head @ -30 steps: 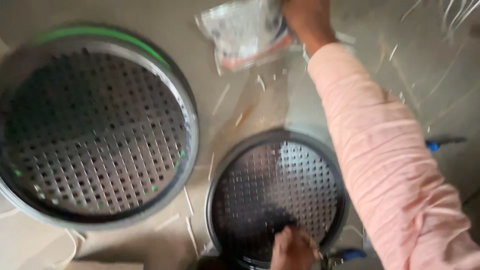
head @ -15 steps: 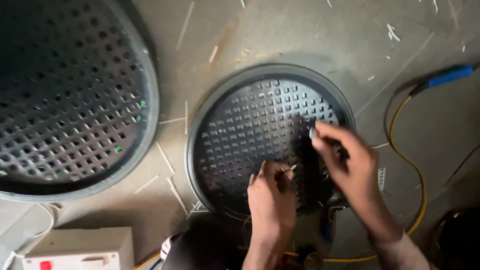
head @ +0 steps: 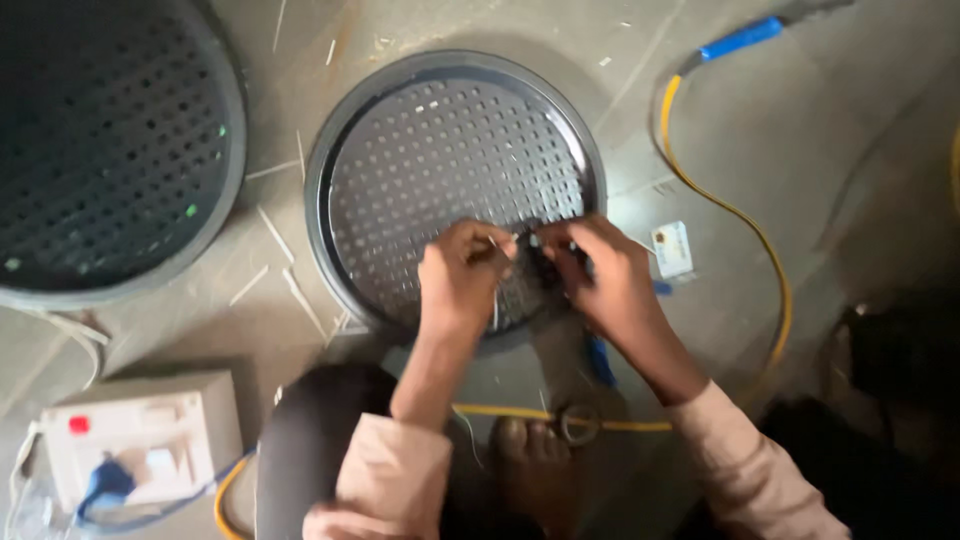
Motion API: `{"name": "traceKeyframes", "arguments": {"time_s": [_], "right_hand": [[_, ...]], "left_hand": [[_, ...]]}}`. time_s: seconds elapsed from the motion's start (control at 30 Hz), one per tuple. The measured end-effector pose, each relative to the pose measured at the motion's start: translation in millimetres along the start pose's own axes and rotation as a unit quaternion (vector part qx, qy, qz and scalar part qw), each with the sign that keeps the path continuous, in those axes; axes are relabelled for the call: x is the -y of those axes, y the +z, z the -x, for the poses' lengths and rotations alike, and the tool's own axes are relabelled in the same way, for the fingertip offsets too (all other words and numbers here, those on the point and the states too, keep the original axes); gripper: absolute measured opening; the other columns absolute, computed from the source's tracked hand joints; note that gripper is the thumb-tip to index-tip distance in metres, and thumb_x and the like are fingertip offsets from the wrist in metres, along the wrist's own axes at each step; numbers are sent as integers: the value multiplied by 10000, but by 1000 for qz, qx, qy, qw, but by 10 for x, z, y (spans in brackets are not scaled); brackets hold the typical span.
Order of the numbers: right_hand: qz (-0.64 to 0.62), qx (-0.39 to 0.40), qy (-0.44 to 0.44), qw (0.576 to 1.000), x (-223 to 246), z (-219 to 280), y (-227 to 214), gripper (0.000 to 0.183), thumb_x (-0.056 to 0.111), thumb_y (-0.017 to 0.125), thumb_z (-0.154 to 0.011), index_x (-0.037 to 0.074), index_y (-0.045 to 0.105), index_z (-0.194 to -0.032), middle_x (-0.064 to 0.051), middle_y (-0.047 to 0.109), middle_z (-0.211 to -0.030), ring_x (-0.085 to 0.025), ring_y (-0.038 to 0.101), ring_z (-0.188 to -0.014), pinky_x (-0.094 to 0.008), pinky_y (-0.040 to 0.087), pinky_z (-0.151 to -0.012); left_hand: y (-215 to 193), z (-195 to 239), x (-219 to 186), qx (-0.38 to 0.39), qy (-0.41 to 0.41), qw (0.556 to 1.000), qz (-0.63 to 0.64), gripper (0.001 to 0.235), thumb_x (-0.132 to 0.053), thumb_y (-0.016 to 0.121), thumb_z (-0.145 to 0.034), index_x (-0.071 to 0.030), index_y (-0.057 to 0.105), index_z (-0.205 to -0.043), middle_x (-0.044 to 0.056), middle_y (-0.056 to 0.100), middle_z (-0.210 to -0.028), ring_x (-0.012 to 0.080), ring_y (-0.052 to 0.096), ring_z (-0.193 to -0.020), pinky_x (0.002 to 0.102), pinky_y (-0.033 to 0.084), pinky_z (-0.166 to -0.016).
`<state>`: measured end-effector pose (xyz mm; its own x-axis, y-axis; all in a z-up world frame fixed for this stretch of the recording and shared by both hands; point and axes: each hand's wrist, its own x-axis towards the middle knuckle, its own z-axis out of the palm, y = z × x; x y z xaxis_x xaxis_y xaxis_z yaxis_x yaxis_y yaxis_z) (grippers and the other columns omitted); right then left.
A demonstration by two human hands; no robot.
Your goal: The person sits on the floor and twists the ends of two white wires together. They then use a soldering iron to apply heat and solder to the twisted wire ends, securing the connection. The person works on a single wire joint on a perforated metal tray.
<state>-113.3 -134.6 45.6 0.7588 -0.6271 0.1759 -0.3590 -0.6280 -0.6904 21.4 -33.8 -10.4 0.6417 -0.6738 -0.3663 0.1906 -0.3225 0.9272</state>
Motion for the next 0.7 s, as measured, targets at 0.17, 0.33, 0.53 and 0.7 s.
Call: {"name": "traceKeyframes", "arguments": {"time_s": [0.17,0.33,0.53,0.7], "right_hand": [[-46,-71,-11,996,491,160,-310,163,-18,737,-943,21,720,-1101,-104,718,-1021,-185,712,-858,-274,555,-710],[8,-146,-47,988,1229,520,-901,156,-55,739,-955,-32,689,-1101,-138,701,-1080,-223,705,-972,-310,564,-845],[66,-155,33,985,1776,644,-1413,199,-28,798,-843,-6,692,-1010,-166,713,-1031,-157,730,-842,-231,567,-664],[44,-147,39,987,1837,595,-1520,192,0,773,-837,29,661,-991,-141,699,-1024,-163,745,-899,-250,627,-755]], "left_hand": [[-248,-59,160,108,-8,987,117,157,-27,751,-870,11,713,-1017,51,718,-785,85,644,-648,233,496,-561],[-325,-26,282,176,-36,973,142,136,-23,737,-889,48,711,-1002,71,714,-800,99,651,-674,233,511,-587],[-212,-75,243,207,-27,975,81,116,9,729,-865,51,708,-971,71,715,-802,105,660,-691,246,532,-610],[-239,-10,162,195,-22,980,41,119,-17,746,-864,35,721,-967,65,702,-786,97,633,-677,244,527,-620]]}}
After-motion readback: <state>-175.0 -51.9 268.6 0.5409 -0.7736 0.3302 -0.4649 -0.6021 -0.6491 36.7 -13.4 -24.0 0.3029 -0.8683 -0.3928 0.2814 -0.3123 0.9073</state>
